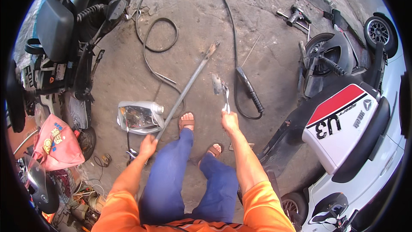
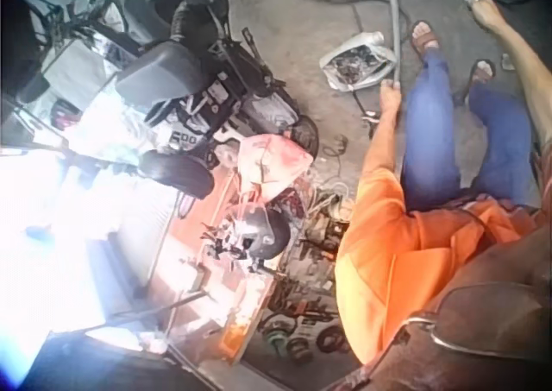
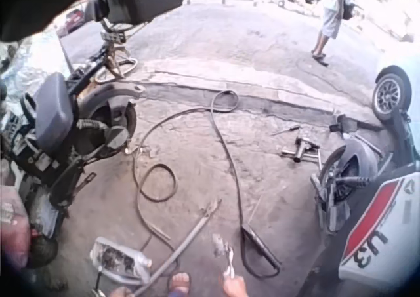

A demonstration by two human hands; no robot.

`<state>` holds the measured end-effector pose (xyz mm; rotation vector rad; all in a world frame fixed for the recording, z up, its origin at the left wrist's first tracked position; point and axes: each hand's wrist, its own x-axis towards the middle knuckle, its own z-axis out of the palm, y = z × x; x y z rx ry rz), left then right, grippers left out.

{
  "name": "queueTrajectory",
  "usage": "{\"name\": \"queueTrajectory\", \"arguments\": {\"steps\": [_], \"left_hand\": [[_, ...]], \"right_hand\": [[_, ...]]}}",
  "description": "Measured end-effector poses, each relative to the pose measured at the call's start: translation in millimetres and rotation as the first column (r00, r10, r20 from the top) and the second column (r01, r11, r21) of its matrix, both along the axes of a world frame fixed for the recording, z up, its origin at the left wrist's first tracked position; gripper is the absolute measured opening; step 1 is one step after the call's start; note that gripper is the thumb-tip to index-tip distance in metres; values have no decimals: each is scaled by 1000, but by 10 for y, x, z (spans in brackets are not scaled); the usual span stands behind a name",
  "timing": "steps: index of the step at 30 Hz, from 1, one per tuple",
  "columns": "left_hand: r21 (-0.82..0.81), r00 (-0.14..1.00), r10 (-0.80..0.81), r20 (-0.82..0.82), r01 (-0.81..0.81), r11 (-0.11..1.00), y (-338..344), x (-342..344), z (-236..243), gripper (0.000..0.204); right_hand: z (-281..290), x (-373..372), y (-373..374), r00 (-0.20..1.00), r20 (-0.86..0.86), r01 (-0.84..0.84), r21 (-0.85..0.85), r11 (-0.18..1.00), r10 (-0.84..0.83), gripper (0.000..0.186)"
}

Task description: The person welds a metal bracket using a handheld welding torch, then uses pliers and a hammer to adjust and shape the welded area. The work is performed on the ground in a cluttered workshop with scooters and tools nearby.

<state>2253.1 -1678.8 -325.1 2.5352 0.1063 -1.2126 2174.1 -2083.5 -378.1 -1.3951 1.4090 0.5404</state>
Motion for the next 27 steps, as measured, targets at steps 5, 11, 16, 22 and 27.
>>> {"name": "queueTrajectory", "arguments": {"steps": [5,11,16,22,27], "left_hand": [[298,917,342,-203,-275,914,1313,-553,970,25],[19,854,444,-271,-456,890,-671,637,1974,20],[-228,829,191,-525,-353,907,-2432,1326,2071,31],[-328,668,149,-729,-532,781,-3475,1163,1816,36],[-188,357,153,-921,-754,630,-3875,1074,1872,36]], "right_hand": [[1094,-10,-207,962,-142,242,47,969,-234,34],[1376,141,-358,969,-16,245,-90,965,-247,32],[1863,1012,-453,872,115,453,179,873,-476,36],[2175,1333,-562,806,269,413,382,826,-527,37],[2406,1058,-787,688,142,433,706,560,-711,61]]}}
